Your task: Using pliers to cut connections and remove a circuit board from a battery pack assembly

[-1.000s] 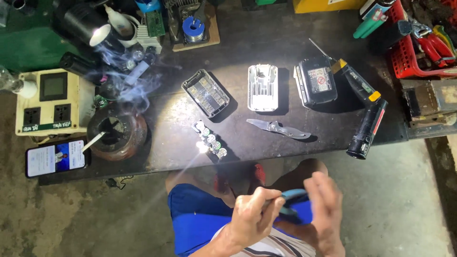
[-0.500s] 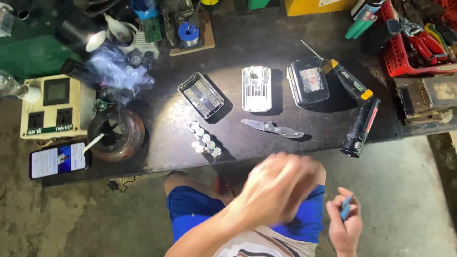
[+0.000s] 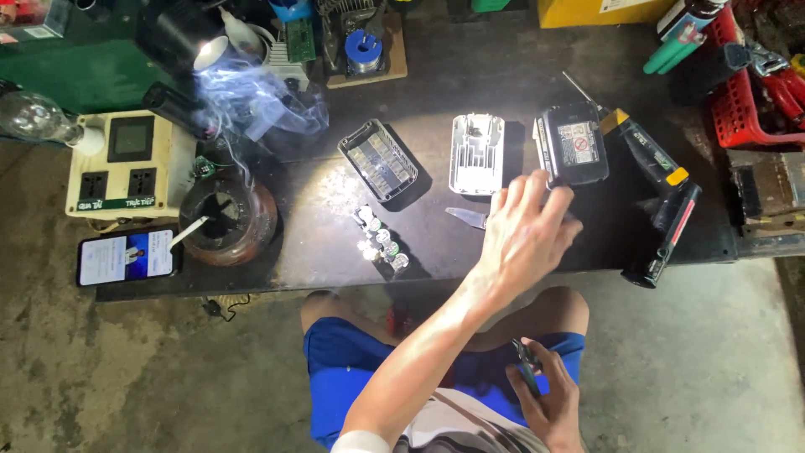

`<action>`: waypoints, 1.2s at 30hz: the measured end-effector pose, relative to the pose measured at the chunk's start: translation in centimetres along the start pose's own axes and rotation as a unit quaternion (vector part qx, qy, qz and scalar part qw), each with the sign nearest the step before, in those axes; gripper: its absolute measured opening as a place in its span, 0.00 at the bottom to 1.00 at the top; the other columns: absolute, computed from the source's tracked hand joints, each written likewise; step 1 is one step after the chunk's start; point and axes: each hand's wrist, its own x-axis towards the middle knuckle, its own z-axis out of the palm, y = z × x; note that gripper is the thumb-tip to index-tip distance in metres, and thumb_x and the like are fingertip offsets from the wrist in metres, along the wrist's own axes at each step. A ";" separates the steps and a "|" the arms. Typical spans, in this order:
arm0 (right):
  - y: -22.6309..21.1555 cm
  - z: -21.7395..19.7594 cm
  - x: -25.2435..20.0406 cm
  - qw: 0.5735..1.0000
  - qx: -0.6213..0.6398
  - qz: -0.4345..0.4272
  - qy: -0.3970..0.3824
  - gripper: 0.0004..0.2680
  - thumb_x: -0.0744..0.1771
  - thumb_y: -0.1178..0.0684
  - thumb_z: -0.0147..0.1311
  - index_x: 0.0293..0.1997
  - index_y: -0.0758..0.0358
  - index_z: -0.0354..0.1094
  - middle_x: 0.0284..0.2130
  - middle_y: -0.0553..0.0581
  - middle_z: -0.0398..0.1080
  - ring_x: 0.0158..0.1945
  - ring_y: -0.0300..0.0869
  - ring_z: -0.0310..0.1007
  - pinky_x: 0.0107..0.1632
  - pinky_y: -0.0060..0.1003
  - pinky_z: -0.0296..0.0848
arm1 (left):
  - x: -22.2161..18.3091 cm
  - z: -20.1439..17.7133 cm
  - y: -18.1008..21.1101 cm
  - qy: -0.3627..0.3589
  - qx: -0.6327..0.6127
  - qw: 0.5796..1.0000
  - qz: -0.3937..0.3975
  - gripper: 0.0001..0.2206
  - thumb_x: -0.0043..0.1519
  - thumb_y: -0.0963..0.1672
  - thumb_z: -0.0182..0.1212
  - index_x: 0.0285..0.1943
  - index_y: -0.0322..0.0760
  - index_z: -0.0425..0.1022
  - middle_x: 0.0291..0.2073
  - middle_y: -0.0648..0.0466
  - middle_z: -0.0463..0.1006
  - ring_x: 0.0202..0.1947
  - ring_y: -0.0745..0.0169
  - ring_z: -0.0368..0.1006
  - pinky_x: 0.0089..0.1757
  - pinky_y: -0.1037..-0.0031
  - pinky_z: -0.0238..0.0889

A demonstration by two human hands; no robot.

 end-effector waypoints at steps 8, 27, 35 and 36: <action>-5.7 -1.6 2.7 0.999 -0.035 -0.036 0.008 0.16 0.64 0.50 0.60 0.58 0.57 0.74 0.51 0.51 0.76 0.52 0.38 0.77 0.60 0.33 0.71 | -7.5 -15.0 -2.8 0.156 -0.061 0.984 0.065 0.03 0.57 0.44 0.66 0.34 0.42 0.79 0.42 0.51 0.79 0.44 0.49 0.81 0.50 0.60 0.69; -18.0 2.3 7.5 0.979 -0.013 0.042 -0.197 0.20 0.67 0.40 0.50 0.64 0.56 0.70 0.56 0.51 0.77 0.59 0.39 0.76 0.62 0.35 0.69 | -12.1 -12.8 -12.1 0.147 -0.032 0.984 -0.095 0.45 0.50 0.54 0.78 0.72 0.29 0.56 0.63 0.38 0.66 0.65 0.39 0.69 0.62 0.56 0.67; -15.2 3.5 6.9 0.807 0.492 -0.007 -0.326 0.13 0.71 0.51 0.52 0.53 0.76 0.62 0.30 0.77 0.75 0.24 0.60 0.77 0.31 0.49 0.78 | -10.9 -12.8 -11.4 0.138 -0.007 0.979 -0.148 0.51 0.46 0.53 0.78 0.75 0.29 0.52 0.64 0.39 0.67 0.63 0.41 0.67 0.60 0.57 0.67; -14.9 3.7 7.0 0.766 0.549 -0.064 -0.329 0.11 0.73 0.51 0.48 0.57 0.70 0.64 0.35 0.76 0.75 0.31 0.61 0.75 0.36 0.52 0.76 | -10.8 -12.9 -11.5 0.144 -0.001 0.979 -0.143 0.48 0.47 0.53 0.78 0.73 0.27 0.56 0.63 0.38 0.69 0.63 0.40 0.68 0.60 0.57 0.67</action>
